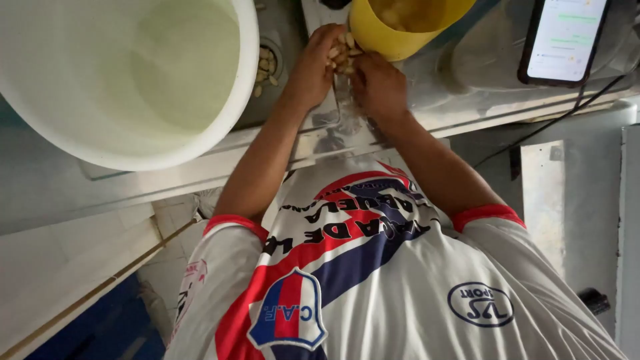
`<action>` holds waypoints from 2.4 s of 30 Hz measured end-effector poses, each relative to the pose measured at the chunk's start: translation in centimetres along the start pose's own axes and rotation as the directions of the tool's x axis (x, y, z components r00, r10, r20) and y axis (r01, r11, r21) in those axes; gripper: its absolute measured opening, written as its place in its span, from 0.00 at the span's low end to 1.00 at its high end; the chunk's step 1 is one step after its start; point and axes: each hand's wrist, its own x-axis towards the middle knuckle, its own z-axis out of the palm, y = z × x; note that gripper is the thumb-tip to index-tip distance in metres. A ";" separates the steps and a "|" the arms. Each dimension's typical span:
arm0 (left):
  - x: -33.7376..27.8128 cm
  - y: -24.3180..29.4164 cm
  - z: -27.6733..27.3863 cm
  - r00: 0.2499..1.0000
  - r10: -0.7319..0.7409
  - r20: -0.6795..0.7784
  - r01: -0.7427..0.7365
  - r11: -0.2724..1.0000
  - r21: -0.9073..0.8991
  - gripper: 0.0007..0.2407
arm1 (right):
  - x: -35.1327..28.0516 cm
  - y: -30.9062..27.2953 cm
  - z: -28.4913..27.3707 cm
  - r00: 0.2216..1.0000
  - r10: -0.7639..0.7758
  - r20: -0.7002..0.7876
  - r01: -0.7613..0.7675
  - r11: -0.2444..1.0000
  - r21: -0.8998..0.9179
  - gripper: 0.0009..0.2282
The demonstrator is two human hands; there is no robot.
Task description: Peeling individual garlic cloves by hand over a sink.
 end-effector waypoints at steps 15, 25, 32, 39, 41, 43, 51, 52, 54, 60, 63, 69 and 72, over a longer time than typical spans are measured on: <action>-1.9 -2.4 1.2 0.986 0.028 -0.163 -0.065 0.972 -0.224 0.14 | -2.5 -0.6 -2.3 0.988 -0.083 -0.133 0.123 0.936 0.330 0.12; -1.5 -10.0 5.4 0.938 -0.145 -0.315 -0.193 0.538 -0.820 0.20 | -1.8 -0.8 -1.5 0.948 0.255 0.191 -0.276 0.360 0.891 0.14; -1.7 -5.3 4.3 0.934 -0.123 -0.336 -0.162 0.692 -0.703 0.18 | 1.6 -1.2 0.5 0.995 0.055 -0.084 0.000 0.840 0.543 0.12; -2.3 -5.3 4.9 0.961 -0.088 -0.263 -0.144 0.654 -0.743 0.21 | 2.5 -2.5 0.6 0.986 -0.090 -0.141 0.140 0.906 0.399 0.02; -2.2 -4.4 4.3 0.962 -0.103 -0.255 -0.106 0.716 -0.690 0.21 | 1.6 -2.7 -0.4 0.994 -0.037 -0.102 0.074 0.919 0.388 0.03; -1.8 -4.0 3.7 0.963 -0.117 -0.244 -0.066 0.772 -0.632 0.21 | 0.3 -2.6 -1.6 0.998 0.018 -0.067 0.008 0.928 0.371 0.04; 1.3 2.2 -0.6 0.945 0.274 -0.180 -0.261 0.961 0.095 0.22 | -5.3 1.3 -4.1 0.988 0.148 -0.052 -0.102 0.855 0.508 0.04; 1.6 1.9 -0.5 0.944 0.277 -0.177 -0.263 0.960 0.096 0.22 | -5.3 1.5 -3.9 0.987 0.150 -0.055 -0.101 0.855 0.508 0.04; 2.4 1.3 0.2 0.966 0.155 -0.207 -0.177 0.980 -0.091 0.17 | -5.8 2.2 -3.7 0.986 0.081 -0.145 0.006 0.856 0.517 0.05; 0.6 4.2 0.5 0.949 0.144 -0.279 -0.116 0.986 0.116 0.11 | -5.6 2.3 -3.5 0.981 0.168 -0.100 -0.073 0.789 0.610 0.10; -0.5 4.9 1.9 0.956 0.087 -0.279 -0.056 0.992 0.116 0.14 | -5.6 2.4 -3.6 0.975 0.210 -0.069 -0.120 0.763 0.636 0.10; -3.3 6.8 3.3 0.988 -0.069 -0.138 0.071 0.997 0.012 0.09 | -5.6 2.3 -4.3 0.972 0.233 -0.021 -0.170 0.767 0.618 0.06; -3.4 7.9 4.2 0.962 -0.272 -0.002 0.263 0.934 -0.240 0.10 | -5.3 2.3 -4.3 0.984 0.178 0.010 -0.145 0.764 0.628 0.04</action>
